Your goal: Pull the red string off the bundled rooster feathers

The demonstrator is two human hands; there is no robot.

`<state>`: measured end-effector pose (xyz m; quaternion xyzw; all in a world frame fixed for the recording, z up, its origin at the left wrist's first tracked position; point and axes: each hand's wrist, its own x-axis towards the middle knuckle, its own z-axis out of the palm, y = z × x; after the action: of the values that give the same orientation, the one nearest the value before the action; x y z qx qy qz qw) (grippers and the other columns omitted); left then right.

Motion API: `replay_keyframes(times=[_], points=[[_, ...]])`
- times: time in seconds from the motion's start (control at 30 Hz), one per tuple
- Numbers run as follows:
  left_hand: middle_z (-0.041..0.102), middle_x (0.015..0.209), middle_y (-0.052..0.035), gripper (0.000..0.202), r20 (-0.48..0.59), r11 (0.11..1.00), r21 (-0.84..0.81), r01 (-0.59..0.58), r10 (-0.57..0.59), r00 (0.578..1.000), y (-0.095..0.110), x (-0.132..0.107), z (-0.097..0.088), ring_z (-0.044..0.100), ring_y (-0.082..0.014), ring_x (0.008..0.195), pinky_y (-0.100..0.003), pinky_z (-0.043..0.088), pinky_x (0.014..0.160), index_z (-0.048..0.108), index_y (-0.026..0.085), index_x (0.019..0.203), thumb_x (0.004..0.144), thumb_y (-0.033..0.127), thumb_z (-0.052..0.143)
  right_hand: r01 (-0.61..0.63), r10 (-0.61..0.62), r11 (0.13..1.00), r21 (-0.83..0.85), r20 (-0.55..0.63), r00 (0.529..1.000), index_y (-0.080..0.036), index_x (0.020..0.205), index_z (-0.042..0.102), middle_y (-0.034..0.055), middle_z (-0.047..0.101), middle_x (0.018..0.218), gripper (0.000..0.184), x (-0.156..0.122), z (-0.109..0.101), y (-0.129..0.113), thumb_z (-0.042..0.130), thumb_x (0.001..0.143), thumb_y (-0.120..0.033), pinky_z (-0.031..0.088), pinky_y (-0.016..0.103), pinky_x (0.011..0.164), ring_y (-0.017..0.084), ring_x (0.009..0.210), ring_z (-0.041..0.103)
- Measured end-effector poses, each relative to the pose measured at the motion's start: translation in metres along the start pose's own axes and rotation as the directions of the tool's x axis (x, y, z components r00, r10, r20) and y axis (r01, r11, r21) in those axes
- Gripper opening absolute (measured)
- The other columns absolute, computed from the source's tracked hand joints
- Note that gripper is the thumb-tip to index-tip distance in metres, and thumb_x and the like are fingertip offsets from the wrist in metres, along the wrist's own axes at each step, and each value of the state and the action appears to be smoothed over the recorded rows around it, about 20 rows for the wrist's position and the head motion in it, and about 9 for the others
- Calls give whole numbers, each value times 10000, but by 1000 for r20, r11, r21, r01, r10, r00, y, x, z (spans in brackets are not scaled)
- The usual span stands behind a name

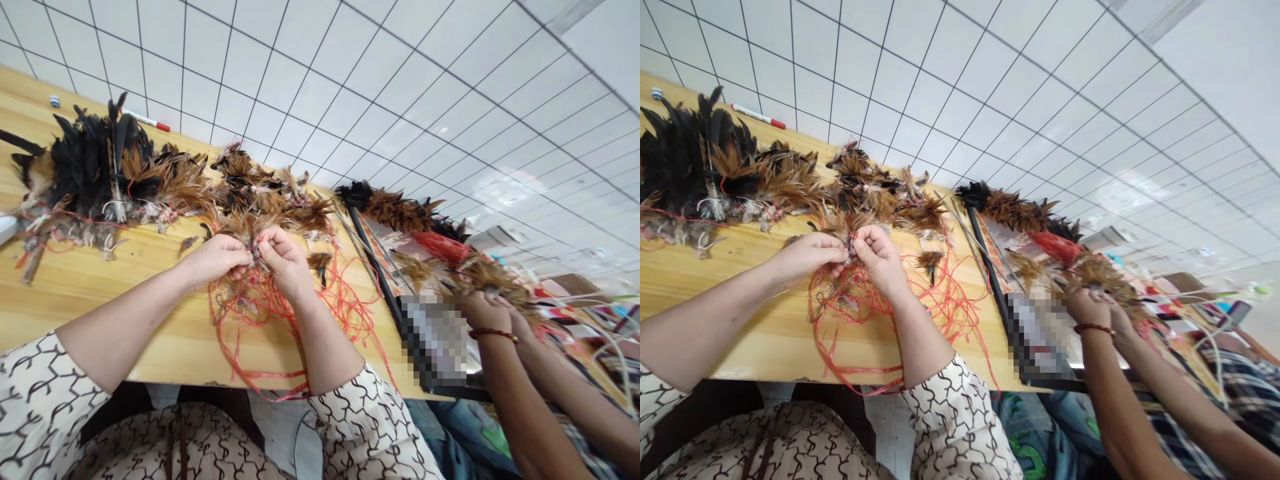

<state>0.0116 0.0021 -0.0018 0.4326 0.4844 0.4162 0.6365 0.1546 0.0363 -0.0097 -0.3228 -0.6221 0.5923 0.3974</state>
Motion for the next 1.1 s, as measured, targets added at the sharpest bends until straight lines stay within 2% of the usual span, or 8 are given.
replay_keyframes(times=[0.13,0.3,0.37,0.53,0.67,0.8,0.97,1.1], points=[[527,419,9,221,-42,996,90,28,-25,999,1,1,0,468,-79,404,-204,375,464,525,167,385,598,112,544,-6,8,999,-43,29,1000,-207,733,479,-60,471,595,398,1,0,1,701,680,-534,383,242,563,86,550,420],[535,419,5,200,-21,992,115,55,-52,998,-1,3,-2,469,-87,402,-206,369,453,522,175,389,584,135,545,-36,35,999,16,37,999,-208,737,476,-71,466,578,415,5,-1,7,712,659,-540,374,240,548,78,527,406],[533,412,6,204,-27,980,189,59,-55,998,-4,4,-4,470,-94,406,-214,363,455,520,181,391,590,158,561,-33,32,999,9,36,999,-210,721,470,-74,453,571,414,6,0,10,711,657,-540,369,239,535,74,514,396],[456,379,46,210,-117,876,481,-35,104,988,-7,5,-10,379,-81,411,-228,257,447,512,185,397,564,197,639,-56,58,998,-42,56,997,-209,707,465,-81,451,550,399,7,2,15,705,666,-525,357,237,505,73,489,408],[507,442,38,147,-122,893,448,-41,106,987,-4,3,-15,409,-91,452,-238,280,481,561,180,475,567,233,664,-75,78,996,-57,63,995,-203,701,466,-85,466,528,370,7,1,18,691,686,-497,350,231,504,67,476,411],[532,485,26,190,-172,922,380,-75,150,974,-6,4,-16,425,-95,467,-245,290,494,606,168,551,582,328,703,-77,81,995,-68,55,995,-198,700,482,-81,480,542,342,8,2,22,698,686,-463,352,226,508,65,487,421],[537,477,26,110,-139,935,342,-94,149,979,-13,10,-16,451,-100,472,-247,330,516,611,162,550,587,255,656,-126,130,990,-61,66,989,-199,678,465,-74,500,537,386,9,2,24,704,666,-501,357,222,504,63,475,436],[534,482,32,84,-122,918,389,-75,132,984,-11,10,-18,447,-98,480,-241,332,513,592,161,542,577,238,595,-141,144,988,-59,44,989,-198,685,462,-73,507,541,396,10,1,25,702,657,-512,360,220,510,58,469,443]])
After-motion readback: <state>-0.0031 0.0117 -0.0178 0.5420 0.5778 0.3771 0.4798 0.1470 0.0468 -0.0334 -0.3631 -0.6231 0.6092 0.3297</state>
